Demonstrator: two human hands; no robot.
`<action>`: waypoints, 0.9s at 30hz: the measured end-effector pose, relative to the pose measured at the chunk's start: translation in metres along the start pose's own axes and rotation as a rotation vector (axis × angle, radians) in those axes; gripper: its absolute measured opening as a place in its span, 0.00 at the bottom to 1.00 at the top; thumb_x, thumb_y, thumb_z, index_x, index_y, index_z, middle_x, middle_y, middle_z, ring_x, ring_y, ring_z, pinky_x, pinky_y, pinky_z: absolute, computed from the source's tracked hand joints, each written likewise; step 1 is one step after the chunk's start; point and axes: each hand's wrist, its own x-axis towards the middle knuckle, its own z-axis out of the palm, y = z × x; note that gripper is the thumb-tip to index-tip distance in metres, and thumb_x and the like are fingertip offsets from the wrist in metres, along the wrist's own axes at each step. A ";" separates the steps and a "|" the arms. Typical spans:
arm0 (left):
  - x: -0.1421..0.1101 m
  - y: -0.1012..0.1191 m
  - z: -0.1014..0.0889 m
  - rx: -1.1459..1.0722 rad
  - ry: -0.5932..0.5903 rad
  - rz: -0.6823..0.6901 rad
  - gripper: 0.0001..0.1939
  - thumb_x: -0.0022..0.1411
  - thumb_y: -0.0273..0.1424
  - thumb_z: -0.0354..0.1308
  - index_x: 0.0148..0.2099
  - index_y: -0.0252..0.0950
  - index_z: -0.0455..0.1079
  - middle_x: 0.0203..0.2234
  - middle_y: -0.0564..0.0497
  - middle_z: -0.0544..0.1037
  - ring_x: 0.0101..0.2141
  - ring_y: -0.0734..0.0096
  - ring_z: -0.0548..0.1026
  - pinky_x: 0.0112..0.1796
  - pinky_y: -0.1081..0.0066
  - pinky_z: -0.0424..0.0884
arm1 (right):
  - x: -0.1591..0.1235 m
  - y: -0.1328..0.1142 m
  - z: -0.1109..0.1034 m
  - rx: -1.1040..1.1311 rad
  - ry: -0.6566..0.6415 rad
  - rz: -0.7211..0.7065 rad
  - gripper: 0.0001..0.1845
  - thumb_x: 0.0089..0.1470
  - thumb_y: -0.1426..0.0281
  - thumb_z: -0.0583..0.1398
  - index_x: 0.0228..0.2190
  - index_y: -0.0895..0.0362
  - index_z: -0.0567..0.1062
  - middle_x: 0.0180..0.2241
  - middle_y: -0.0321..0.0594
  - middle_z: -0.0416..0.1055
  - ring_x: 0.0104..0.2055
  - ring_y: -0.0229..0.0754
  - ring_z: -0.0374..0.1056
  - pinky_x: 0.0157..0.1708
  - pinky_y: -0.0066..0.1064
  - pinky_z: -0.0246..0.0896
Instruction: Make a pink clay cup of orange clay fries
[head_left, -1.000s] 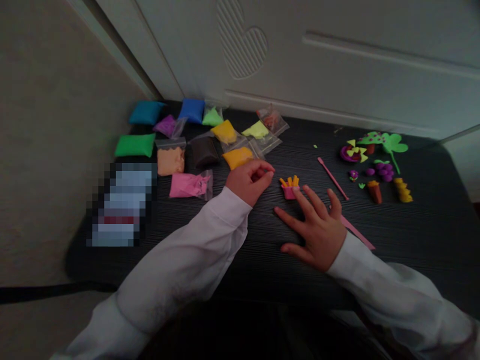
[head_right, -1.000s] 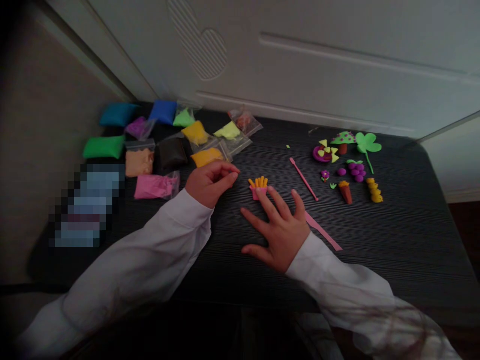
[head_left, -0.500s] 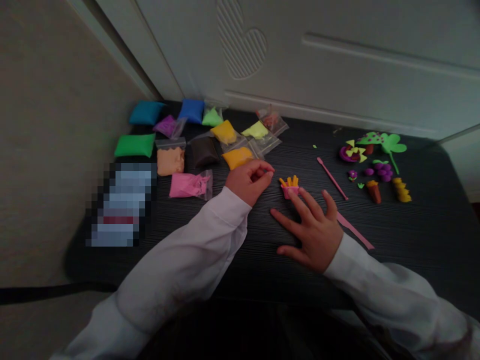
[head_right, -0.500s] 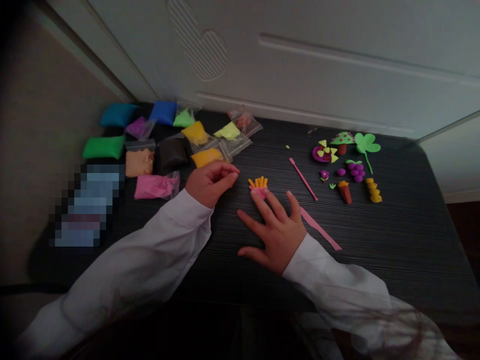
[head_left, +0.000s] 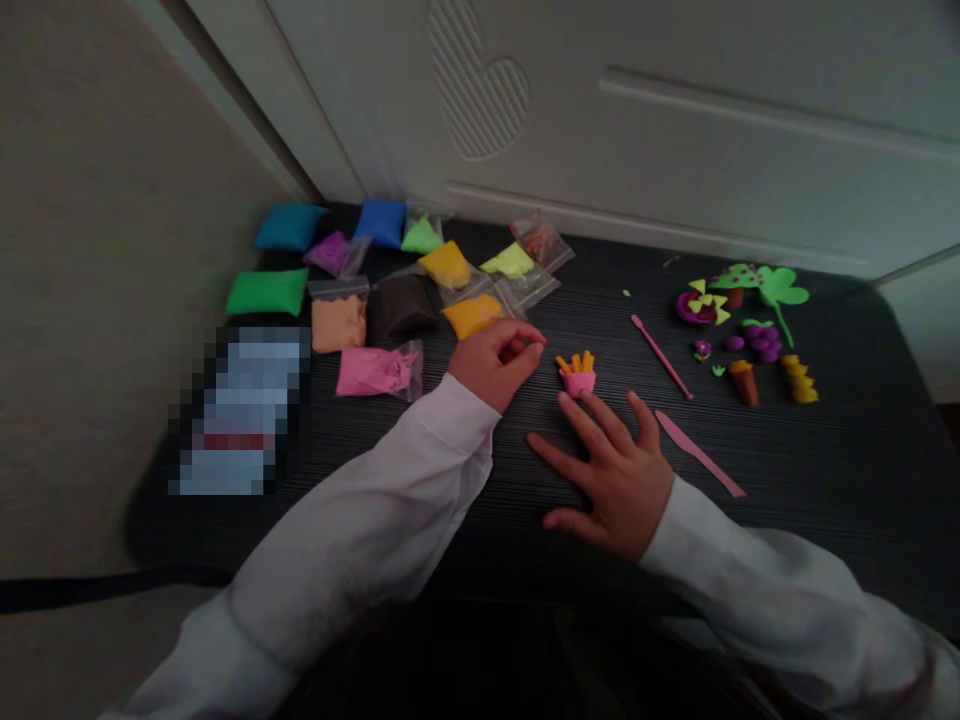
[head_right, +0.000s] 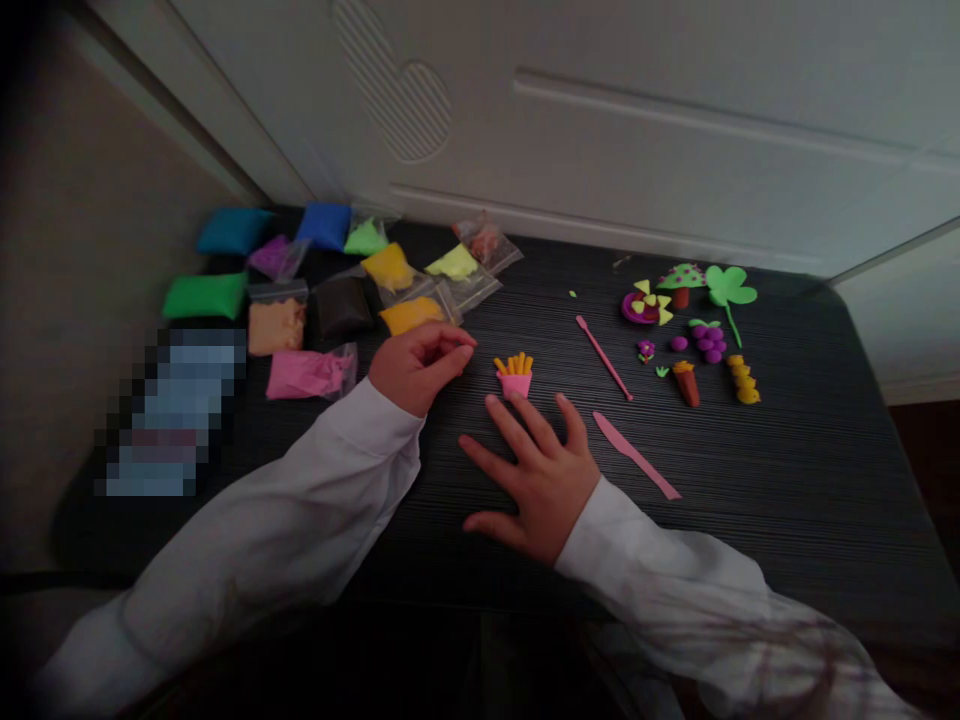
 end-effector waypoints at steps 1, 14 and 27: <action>0.000 0.001 0.000 0.005 -0.002 -0.003 0.09 0.51 0.32 0.54 0.34 0.34 0.70 0.19 0.55 0.68 0.21 0.79 0.65 0.23 0.76 0.61 | 0.000 0.001 0.000 -0.011 0.006 0.024 0.36 0.46 0.43 0.45 0.54 0.45 0.57 0.60 0.47 0.45 0.61 0.53 0.39 0.54 0.57 0.25; -0.001 0.005 -0.001 0.023 0.007 -0.007 0.08 0.50 0.31 0.54 0.33 0.33 0.70 0.19 0.55 0.69 0.21 0.79 0.65 0.24 0.77 0.61 | 0.004 0.009 -0.003 -0.023 0.046 0.093 0.36 0.46 0.44 0.47 0.54 0.46 0.56 0.60 0.50 0.44 0.61 0.55 0.39 0.54 0.56 0.26; 0.000 0.005 -0.001 -0.003 -0.003 -0.013 0.07 0.50 0.30 0.53 0.32 0.33 0.70 0.18 0.56 0.69 0.21 0.79 0.65 0.24 0.77 0.61 | 0.007 0.006 -0.003 -0.048 0.011 0.065 0.36 0.46 0.43 0.45 0.53 0.45 0.58 0.60 0.48 0.45 0.61 0.54 0.38 0.54 0.57 0.24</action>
